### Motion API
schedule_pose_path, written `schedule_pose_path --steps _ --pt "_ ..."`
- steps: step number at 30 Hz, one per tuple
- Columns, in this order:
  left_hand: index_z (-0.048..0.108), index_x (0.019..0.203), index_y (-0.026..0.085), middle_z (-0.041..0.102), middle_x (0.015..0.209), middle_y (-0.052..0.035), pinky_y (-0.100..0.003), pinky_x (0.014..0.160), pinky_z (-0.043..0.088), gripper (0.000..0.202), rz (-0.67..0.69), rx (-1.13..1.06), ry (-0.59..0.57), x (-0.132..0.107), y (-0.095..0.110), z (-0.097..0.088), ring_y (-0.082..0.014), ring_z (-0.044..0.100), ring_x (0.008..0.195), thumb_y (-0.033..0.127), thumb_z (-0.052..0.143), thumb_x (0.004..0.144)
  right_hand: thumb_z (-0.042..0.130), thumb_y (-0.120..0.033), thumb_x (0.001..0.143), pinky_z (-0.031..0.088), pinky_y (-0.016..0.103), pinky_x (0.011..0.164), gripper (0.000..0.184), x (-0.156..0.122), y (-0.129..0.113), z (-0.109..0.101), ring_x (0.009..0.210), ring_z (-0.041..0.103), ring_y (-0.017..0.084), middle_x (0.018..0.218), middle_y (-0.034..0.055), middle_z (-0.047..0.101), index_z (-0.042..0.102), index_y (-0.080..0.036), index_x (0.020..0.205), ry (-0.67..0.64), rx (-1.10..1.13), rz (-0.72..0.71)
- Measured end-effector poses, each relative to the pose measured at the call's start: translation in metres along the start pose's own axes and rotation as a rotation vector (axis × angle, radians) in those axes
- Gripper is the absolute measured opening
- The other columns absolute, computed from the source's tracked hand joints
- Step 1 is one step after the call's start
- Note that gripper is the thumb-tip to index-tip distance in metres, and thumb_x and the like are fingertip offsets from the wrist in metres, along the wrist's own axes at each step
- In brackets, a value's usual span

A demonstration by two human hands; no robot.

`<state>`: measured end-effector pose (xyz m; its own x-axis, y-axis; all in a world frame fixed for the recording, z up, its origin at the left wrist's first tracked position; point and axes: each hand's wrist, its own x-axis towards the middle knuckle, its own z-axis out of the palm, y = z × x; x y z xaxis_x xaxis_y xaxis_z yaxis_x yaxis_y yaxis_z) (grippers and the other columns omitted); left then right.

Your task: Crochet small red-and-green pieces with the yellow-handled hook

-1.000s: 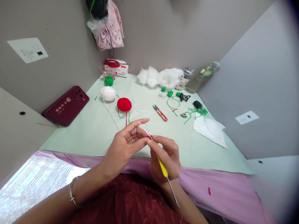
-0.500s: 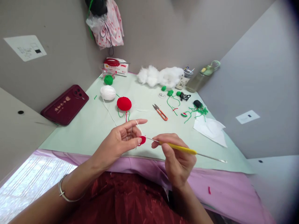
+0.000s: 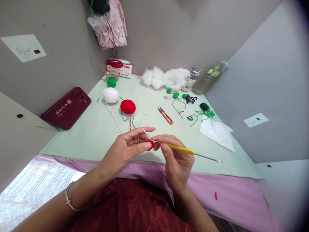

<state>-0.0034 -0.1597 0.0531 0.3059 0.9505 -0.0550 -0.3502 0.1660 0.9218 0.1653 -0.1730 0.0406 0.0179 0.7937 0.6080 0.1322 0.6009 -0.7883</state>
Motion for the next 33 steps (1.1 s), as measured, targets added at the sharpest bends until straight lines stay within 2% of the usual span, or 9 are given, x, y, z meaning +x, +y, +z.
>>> schedule_pose_path --steps 3,6,9,12,14,19,24,28,33 --pt "0.08 0.123 0.031 0.073 0.088 0.0032 -0.023 0.085 0.052 0.038 0.003 -0.116 0.043 0.002 -0.005 0.003 -0.0108 0.066 0.085 0.026 0.087 0.086 0.062 -0.006 0.098 0.064 0.034 0.078 0.036 -0.005 0.005 0.003 0.093 0.074 0.019 0.106 0.0061 0.077 0.076 -0.03 0.121 0.001 -0.25 -0.189" --pt "0.08 0.124 0.027 0.072 0.086 0.0023 -0.022 0.084 0.051 0.042 -0.088 -0.224 0.029 0.004 -0.004 0.004 -0.0105 0.064 0.082 0.028 0.089 0.082 0.065 -0.004 0.096 0.064 0.034 0.082 0.041 -0.006 0.009 0.002 0.099 0.074 0.02 0.114 0.009 0.075 0.075 -0.029 0.127 -0.025 -0.377 -0.349" --pt "0.083 0.119 0.02 0.073 0.086 -0.0012 -0.023 0.081 0.051 0.038 -0.188 -0.266 0.006 0.006 0.0 -0.001 -0.0114 0.062 0.08 0.027 0.088 0.082 0.065 -0.008 0.098 0.062 0.032 0.075 0.032 -0.001 0.009 -0.003 0.088 0.073 0.017 0.101 0.0051 0.076 0.078 -0.028 0.119 0.01 -0.183 -0.173" --pt "0.085 0.11 0.018 0.074 0.086 -0.0029 -0.024 0.08 0.051 0.032 -0.186 -0.266 0.052 0.007 0.004 -0.006 -0.0129 0.062 0.079 0.025 0.087 0.08 0.064 -0.017 0.101 0.058 0.029 0.064 0.019 0.007 0.007 -0.008 0.067 0.068 0.013 0.086 0.001 0.072 0.08 -0.026 0.104 0.08 0.135 0.074" --pt "0.086 0.109 0.02 0.074 0.088 -0.003 -0.025 0.08 0.05 0.029 -0.157 -0.225 0.043 0.006 0.004 -0.006 -0.0141 0.063 0.083 0.026 0.087 0.08 0.066 -0.022 0.1 0.056 0.028 0.06 0.015 0.01 0.006 -0.008 0.062 0.065 0.011 0.085 0.0005 0.071 0.08 -0.026 0.099 0.074 0.292 0.167" --pt "0.085 0.111 0.029 0.077 0.095 -0.0011 -0.024 0.081 0.05 0.027 -0.061 -0.098 -0.022 0.003 -0.003 -0.003 -0.0139 0.065 0.088 0.026 0.086 0.084 0.068 -0.024 0.1 0.057 0.03 0.072 0.014 0.007 0.01 -0.003 0.077 0.068 0.014 0.098 0.0026 0.078 0.081 -0.029 0.104 -0.03 0.326 0.195" --pt "0.083 0.118 0.034 0.076 0.099 0.0008 -0.026 0.09 0.052 0.038 -0.063 -0.074 -0.018 0.001 -0.003 -0.001 -0.0142 0.069 0.095 0.024 0.089 0.082 0.068 -0.025 0.101 0.059 0.029 0.071 0.014 0.006 0.014 -0.005 0.075 0.07 0.014 0.098 0.003 0.08 0.081 -0.028 0.104 -0.026 0.402 0.254" --pt "0.083 0.118 0.034 0.069 0.093 0.0022 -0.023 0.084 0.052 0.036 -0.028 -0.022 -0.012 0.0 -0.001 -0.003 -0.0111 0.063 0.087 0.024 0.087 0.084 0.069 -0.028 0.1 0.059 0.026 0.067 0.012 0.009 0.012 -0.005 0.071 0.07 0.012 0.093 0.0027 0.08 0.08 -0.025 0.1 0.01 0.498 0.304" --pt "0.084 0.118 0.034 0.066 0.09 0.0024 -0.021 0.077 0.049 0.03 -0.012 0.027 -0.012 -0.002 -0.001 -0.006 -0.0098 0.058 0.081 0.026 0.082 0.089 0.065 -0.032 0.102 0.059 0.026 0.064 0.016 0.011 0.009 -0.005 0.067 0.069 0.012 0.088 0.0028 0.079 0.076 -0.023 0.096 -0.011 0.555 0.323"
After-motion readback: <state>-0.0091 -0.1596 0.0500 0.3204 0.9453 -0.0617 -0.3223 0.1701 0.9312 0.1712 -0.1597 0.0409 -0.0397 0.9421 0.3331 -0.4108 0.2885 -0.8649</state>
